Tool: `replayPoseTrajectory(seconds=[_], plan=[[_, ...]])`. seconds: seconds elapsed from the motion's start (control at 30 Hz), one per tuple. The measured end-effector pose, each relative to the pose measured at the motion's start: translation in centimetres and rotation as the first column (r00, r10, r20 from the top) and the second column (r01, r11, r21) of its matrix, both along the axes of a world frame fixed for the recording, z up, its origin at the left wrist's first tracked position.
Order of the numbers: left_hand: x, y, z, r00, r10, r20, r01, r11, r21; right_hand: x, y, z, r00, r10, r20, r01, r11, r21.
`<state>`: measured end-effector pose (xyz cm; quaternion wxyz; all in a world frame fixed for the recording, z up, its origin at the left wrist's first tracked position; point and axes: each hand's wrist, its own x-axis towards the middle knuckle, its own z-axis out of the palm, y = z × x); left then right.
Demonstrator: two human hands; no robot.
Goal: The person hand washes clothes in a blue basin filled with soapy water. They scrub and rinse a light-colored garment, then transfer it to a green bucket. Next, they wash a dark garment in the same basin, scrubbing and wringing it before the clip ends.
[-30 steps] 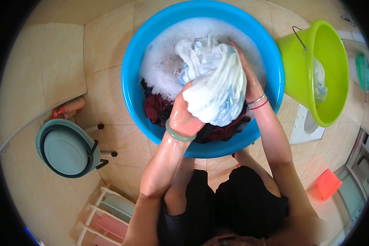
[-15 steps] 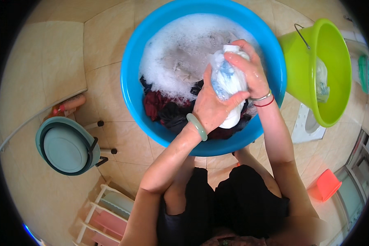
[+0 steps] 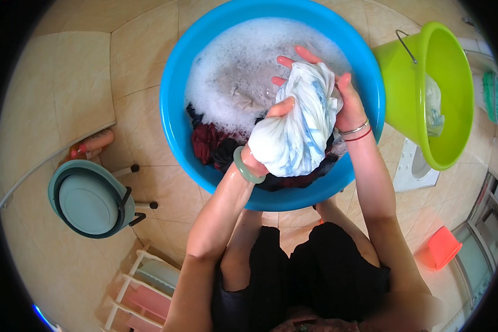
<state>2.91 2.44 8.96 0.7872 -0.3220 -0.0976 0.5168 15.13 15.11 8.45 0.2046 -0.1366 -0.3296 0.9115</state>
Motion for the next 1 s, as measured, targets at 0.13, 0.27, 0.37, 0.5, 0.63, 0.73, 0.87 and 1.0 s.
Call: replayPoseTrajectory(seconds=[0.13, 0.27, 0.37, 0.5, 0.63, 0.73, 0.87, 1.0], plan=[[-0.1, -1.0, -1.5, 0.829, -0.094, -0.551, 0.071, 0.995, -0.064, -0.1, 0.5, 1.7, 0.975, -0.05, 0.217, -0.025, 0.944, 0.328], [-0.3, -1.0, -0.5, 0.464, -0.03, -0.885, 0.006, 1.0, -0.031, -0.2, -0.2, 3.4, 0.89, -0.398, 0.225, 0.175, 0.751, 0.637], [-1.6, -1.5, 0.3, 0.435, -0.018, -0.9, 0.021, 1.0, -0.01, -0.2, -1.1, 5.3, 0.827, -0.545, 0.136, 0.282, 0.613, 0.738], [-2.6, -2.5, 1.7, 0.725, -0.055, -0.687, 0.078, 0.997, 0.003, -0.1, -0.5, 6.6, 0.861, -0.503, -0.081, 0.306, 0.384, 0.871], [-1.5, -0.5, 3.4, 0.598, 0.03, -0.801, -0.146, 0.987, -0.072, -0.2, -1.4, 5.9, 0.877, -0.456, -0.15, 0.351, 0.396, 0.849], [-1.0, 0.0, 4.0, 0.309, 0.062, -0.949, -0.348, 0.936, -0.053, -0.5, -2.1, 5.0, 0.873, -0.484, -0.06, 0.345, 0.524, 0.779], [0.1, 0.5, 5.4, -0.22, 0.0, -0.976, -0.521, 0.845, 0.118, -1.1, -3.6, 4.5, 0.892, -0.434, 0.125, 0.43, 0.901, 0.053], [0.7, 0.9, 6.9, -0.616, -0.006, -0.788, -0.412, 0.855, 0.316, -1.3, -4.2, 4.0, 0.874, -0.436, 0.216, 0.483, 0.831, -0.276]])
